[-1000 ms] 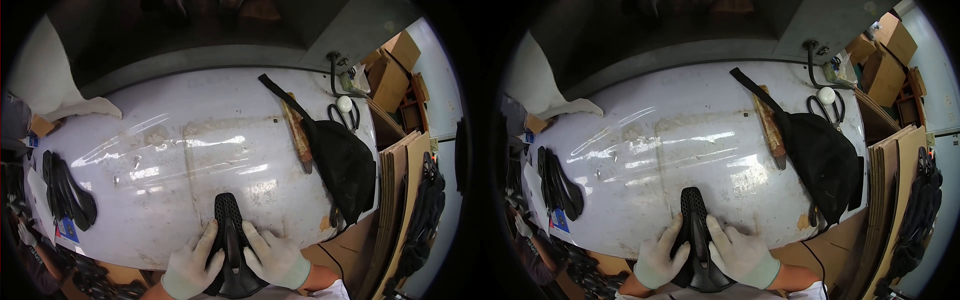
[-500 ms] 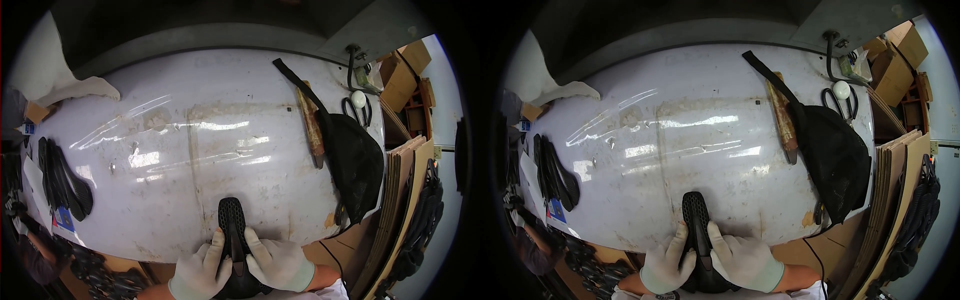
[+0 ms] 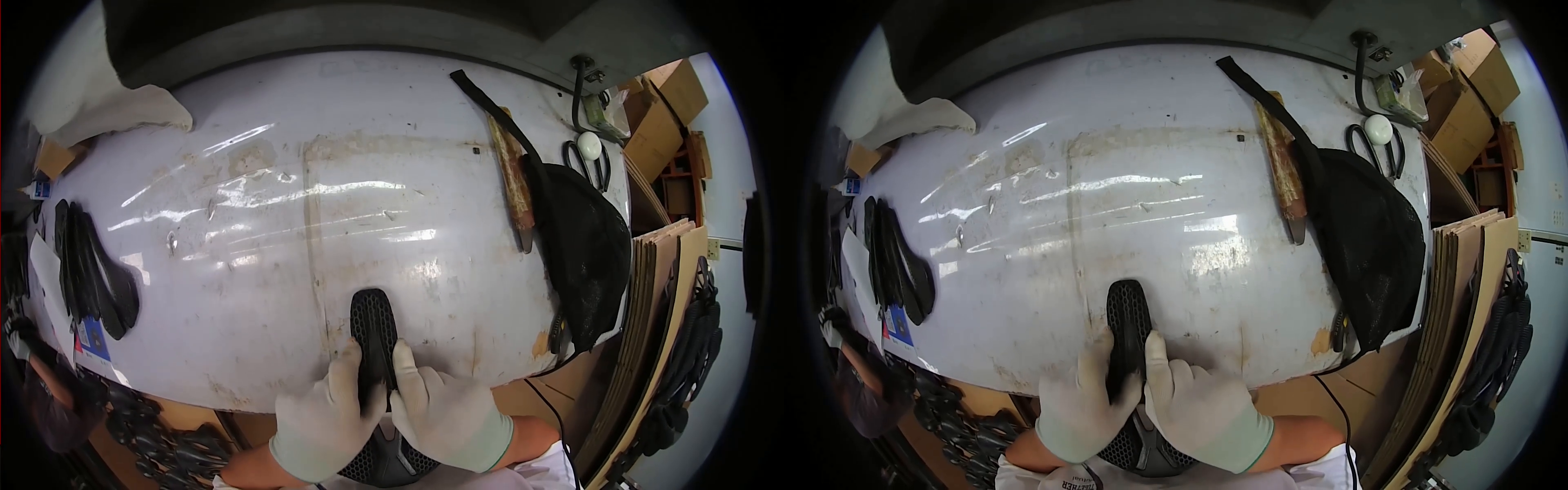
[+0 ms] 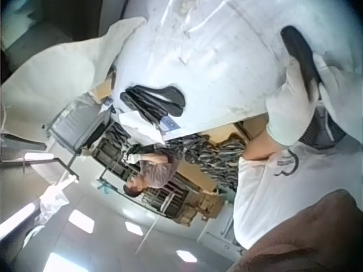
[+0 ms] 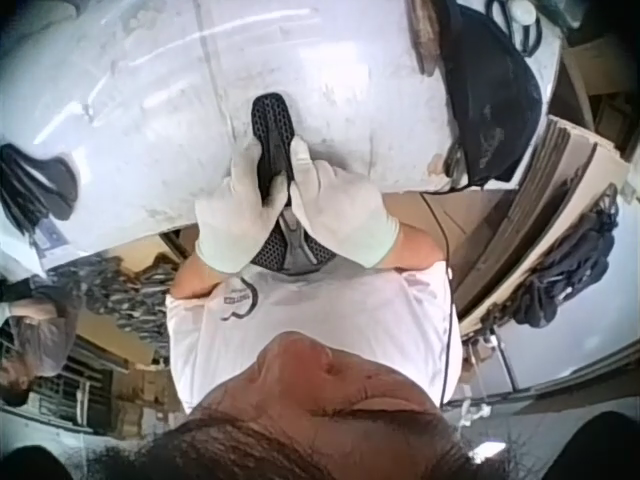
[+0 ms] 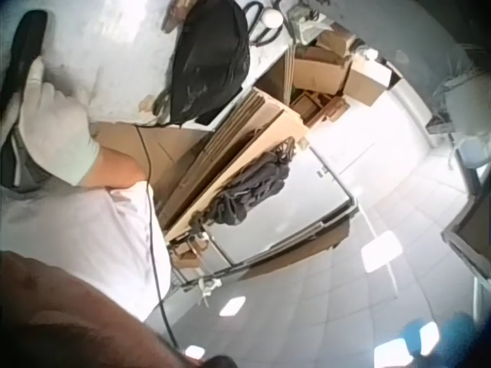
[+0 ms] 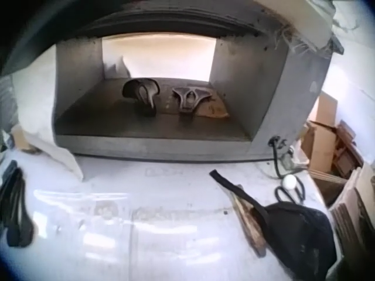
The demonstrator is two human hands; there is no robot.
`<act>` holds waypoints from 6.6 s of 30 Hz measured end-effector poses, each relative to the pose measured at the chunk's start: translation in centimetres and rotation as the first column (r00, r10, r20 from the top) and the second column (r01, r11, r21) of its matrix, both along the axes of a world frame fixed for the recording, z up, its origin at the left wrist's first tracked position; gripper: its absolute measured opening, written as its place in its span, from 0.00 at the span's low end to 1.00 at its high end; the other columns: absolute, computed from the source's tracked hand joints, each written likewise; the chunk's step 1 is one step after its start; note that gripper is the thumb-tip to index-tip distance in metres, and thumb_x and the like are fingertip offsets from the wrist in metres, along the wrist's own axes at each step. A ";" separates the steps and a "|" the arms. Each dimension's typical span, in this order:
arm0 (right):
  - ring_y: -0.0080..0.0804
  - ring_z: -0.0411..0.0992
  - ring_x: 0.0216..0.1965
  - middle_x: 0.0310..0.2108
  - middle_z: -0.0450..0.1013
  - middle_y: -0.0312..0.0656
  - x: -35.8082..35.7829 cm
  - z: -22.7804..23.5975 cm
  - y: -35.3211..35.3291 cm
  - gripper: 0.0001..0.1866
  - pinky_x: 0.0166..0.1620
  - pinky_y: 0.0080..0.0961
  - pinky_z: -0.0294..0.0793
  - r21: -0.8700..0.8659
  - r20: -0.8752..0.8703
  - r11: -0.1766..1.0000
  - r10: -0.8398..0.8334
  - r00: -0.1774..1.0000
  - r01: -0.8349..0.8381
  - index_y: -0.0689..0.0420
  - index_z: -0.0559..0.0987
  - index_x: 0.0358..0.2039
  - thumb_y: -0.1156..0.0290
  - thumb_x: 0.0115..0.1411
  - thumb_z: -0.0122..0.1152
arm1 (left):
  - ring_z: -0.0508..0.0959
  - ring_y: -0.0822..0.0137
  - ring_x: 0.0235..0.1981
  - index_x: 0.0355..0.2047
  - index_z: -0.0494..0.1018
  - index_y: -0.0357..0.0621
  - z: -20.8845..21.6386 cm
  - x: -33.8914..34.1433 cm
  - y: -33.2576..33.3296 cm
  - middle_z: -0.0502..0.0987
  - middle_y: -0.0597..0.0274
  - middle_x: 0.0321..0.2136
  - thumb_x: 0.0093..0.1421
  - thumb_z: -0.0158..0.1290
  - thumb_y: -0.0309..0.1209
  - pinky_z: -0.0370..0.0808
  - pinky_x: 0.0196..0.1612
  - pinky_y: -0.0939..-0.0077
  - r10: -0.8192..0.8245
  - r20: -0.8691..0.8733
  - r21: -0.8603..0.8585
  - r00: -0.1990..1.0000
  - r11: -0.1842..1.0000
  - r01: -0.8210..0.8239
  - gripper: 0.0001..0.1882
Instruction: The recorder is assembling and inspecting bicycle saddles at a manufacturing workstation.
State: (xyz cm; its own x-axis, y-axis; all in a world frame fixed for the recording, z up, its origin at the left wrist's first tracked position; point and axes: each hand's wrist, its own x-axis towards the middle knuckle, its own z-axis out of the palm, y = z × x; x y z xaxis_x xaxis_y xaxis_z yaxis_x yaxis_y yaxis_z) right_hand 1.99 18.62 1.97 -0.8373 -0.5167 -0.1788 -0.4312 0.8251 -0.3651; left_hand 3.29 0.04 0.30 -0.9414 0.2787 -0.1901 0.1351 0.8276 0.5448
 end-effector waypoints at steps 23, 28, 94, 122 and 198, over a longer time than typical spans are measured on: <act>0.64 0.69 0.61 0.67 0.58 0.68 4.8 -1.9 6.9 0.30 0.60 0.49 0.72 -0.659 0.209 0.748 0.284 0.936 -0.080 0.46 0.81 0.60 0.51 0.58 0.74 | 0.80 0.44 0.22 0.67 0.69 0.44 -0.4 -1.8 0.6 0.78 0.42 0.20 0.60 0.56 0.29 0.77 0.30 0.54 0.039 -0.018 0.093 0.999 0.995 -0.037 0.32; 0.57 0.73 0.58 0.66 0.63 0.67 5.5 -0.1 6.0 0.30 0.57 0.42 0.74 -0.540 0.134 0.835 0.205 0.970 -0.102 0.52 0.86 0.52 0.56 0.49 0.82 | 0.80 0.44 0.21 0.67 0.69 0.45 -0.6 -1.4 0.6 0.78 0.42 0.20 0.60 0.56 0.28 0.77 0.30 0.53 0.053 -0.015 0.090 0.998 0.995 -0.051 0.32; 0.68 0.74 0.58 0.57 0.72 0.62 8.4 -4.4 6.0 0.19 0.48 0.43 0.82 -0.475 -0.144 0.854 0.162 0.976 -0.212 0.56 0.83 0.49 0.69 0.57 0.64 | 0.78 0.49 0.17 0.67 0.70 0.45 -0.7 -1.0 1.6 0.74 0.49 0.15 0.62 0.55 0.26 0.74 0.24 0.57 0.095 -0.016 0.037 0.995 0.995 -0.094 0.30; 0.46 0.81 0.50 0.44 0.81 0.48 5.2 -3.6 5.5 0.15 0.56 0.40 0.80 -0.457 -0.351 0.803 0.232 0.907 -0.382 0.62 0.85 0.41 0.73 0.53 0.64 | 0.81 0.38 0.50 0.58 0.78 0.41 -5.3 8.4 -6.5 0.79 0.35 0.52 0.63 0.53 0.67 0.78 0.52 0.49 0.025 0.275 0.935 0.961 0.224 -0.274 0.42; 0.49 0.77 0.54 0.49 0.78 0.50 6.0 -4.8 5.9 0.20 0.58 0.43 0.77 -0.446 -0.328 0.788 0.296 0.897 -0.423 0.65 0.82 0.46 0.68 0.55 0.61 | 0.81 0.46 0.53 0.46 0.83 0.45 -3.0 9.5 -4.1 0.80 0.50 0.50 0.56 0.61 0.28 0.84 0.49 0.59 -0.293 -0.220 0.189 0.930 0.923 0.336 0.16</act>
State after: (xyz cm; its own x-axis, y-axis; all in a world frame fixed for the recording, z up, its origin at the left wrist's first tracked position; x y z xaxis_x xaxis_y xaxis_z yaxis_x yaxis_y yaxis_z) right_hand 8.02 24.47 -2.84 -0.5549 -0.7517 0.3565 -0.7824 0.3259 -0.5307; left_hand 12.82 -4.09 -2.67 -0.8103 0.5808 0.0781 0.4841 0.5882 0.6478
